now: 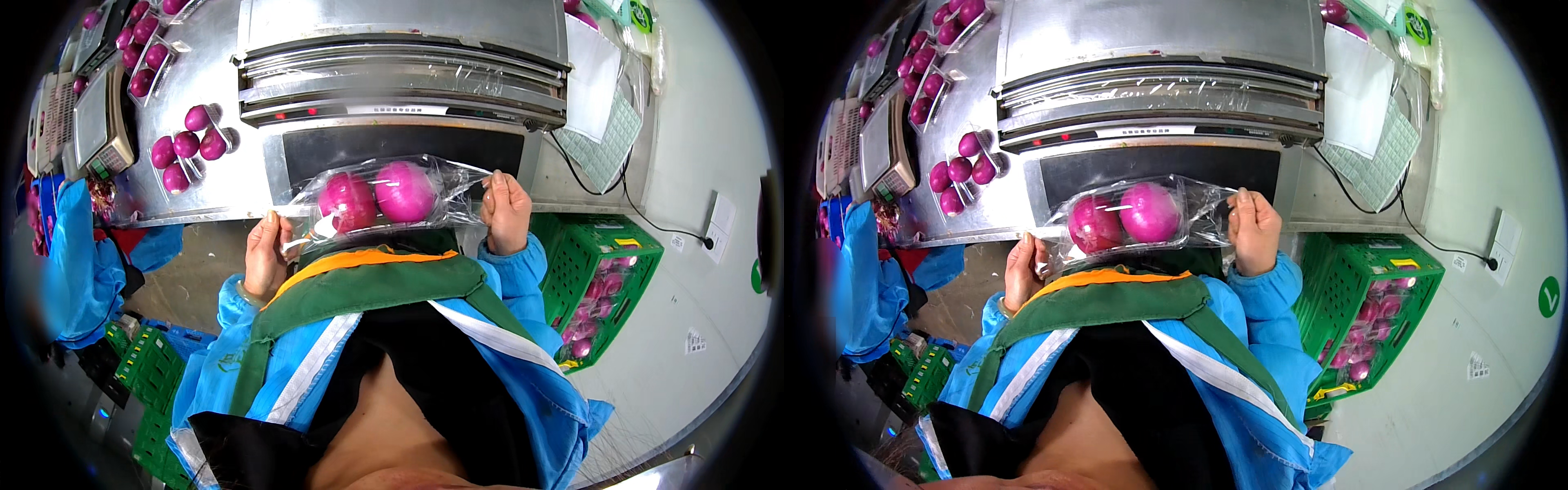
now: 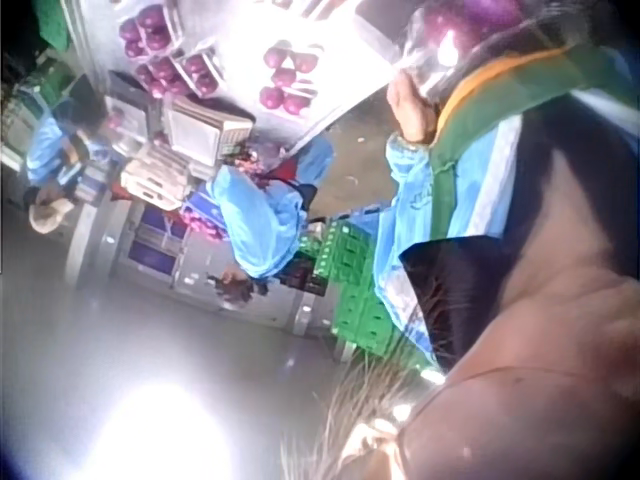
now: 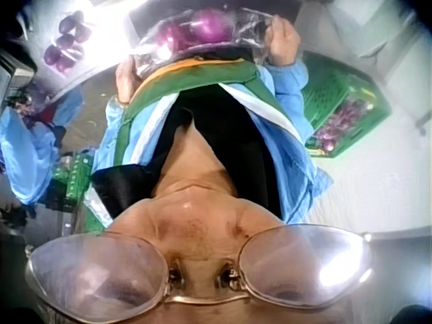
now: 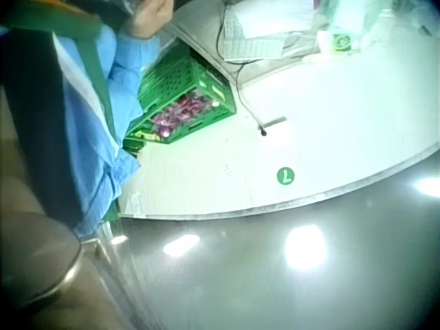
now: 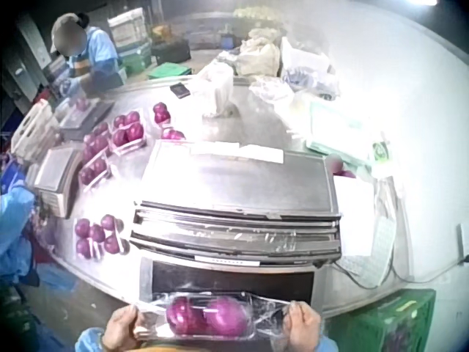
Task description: The person repeatedly picks red onions from a green crate, places them into clear plastic bags on a metal table, and seals them using a vacuum sealer. After sealing, the person places the packaged onions back into the crate and applies a label to the package.
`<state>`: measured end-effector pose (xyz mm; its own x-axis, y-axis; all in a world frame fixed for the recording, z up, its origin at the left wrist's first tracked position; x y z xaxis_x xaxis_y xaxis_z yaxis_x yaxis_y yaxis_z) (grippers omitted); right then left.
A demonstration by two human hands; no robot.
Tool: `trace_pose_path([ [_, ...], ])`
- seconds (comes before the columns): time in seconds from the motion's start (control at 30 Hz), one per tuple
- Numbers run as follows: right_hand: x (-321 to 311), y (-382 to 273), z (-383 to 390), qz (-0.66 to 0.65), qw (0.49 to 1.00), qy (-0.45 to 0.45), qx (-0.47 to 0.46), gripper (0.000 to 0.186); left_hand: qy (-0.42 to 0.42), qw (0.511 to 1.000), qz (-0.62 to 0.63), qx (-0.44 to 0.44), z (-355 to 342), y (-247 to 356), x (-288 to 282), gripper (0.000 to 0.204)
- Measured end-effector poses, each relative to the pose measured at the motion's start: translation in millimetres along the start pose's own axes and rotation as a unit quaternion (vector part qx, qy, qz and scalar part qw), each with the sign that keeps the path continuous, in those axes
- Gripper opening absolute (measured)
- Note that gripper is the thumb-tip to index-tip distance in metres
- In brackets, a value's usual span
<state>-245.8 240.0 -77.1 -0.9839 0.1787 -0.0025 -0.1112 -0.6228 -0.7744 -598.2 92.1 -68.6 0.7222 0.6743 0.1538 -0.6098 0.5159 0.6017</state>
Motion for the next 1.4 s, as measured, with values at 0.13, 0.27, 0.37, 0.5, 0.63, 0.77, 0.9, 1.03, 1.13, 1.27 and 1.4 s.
trace_pose_path([
  [0.13,-36.6,91.1,-5.3,0.135,0.985,-0.015,0.103,0.028,-0.058,0.985,-0.139,-0.089,-25.9,-60.0,-20.0,0.039],
  [0.27,18.7,133.9,3.8,0.203,0.965,-0.163,-0.009,0.028,-0.164,0.962,-0.220,-0.001,-85.2,-126.8,17.4,0.027],
  [0.37,18.5,118.6,33.1,0.062,0.974,-0.209,0.056,0.031,-0.328,0.939,-0.095,-0.038,-72.7,-136.2,83.0,0.023],
  [0.5,5.6,81.6,80.1,-0.114,0.957,-0.248,0.097,0.036,-0.404,0.895,0.081,-0.171,-4.9,-102.6,142.1,0.024],
  [0.63,1.6,57.5,97.5,-0.252,0.928,-0.261,0.085,0.040,-0.486,0.870,0.075,-0.022,25.3,-71.4,195.4,0.032],
  [0.77,1.7,39.5,109.2,-0.369,0.900,-0.224,0.059,0.045,-0.439,0.898,0.025,-0.022,16.2,-77.9,193.6,0.060],
  [0.9,-0.1,13.7,111.9,-0.504,0.852,-0.136,0.025,0.050,-0.521,0.849,-0.061,0.061,111.8,-27.7,219.0,0.091],
  [1.03,-33.9,-5.9,127.3,-0.609,0.787,-0.074,-0.060,0.055,-0.475,0.855,-0.140,-0.153,118.0,-82.3,223.3,0.082],
  [1.13,-80.7,1.2,170.8,-0.539,0.813,-0.128,-0.181,0.081,-0.459,0.835,-0.202,-0.227,121.5,-110.8,220.3,0.080],
  [1.27,-123.1,47.7,200.7,-0.485,0.812,-0.008,-0.324,0.108,-0.466,0.832,-0.192,-0.234,116.9,-148.8,243.8,0.082],
  [1.4,-180.3,97.4,201.4,-0.438,0.840,0.173,-0.270,0.066,-0.520,0.810,-0.250,-0.106,155.1,-205.4,306.3,0.067],
])
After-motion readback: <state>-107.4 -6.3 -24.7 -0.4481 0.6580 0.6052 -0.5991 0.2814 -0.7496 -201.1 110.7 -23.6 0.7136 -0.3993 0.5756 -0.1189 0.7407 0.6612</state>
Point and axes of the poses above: each hand's wrist, its own z-axis away from the middle knuckle, its own x-axis out of the palm, y = z × x, the point moved 9 cm from there along -z, towards the middle knuckle, and after that the axes turned 9 degrees about y, right-handed, at the moved point
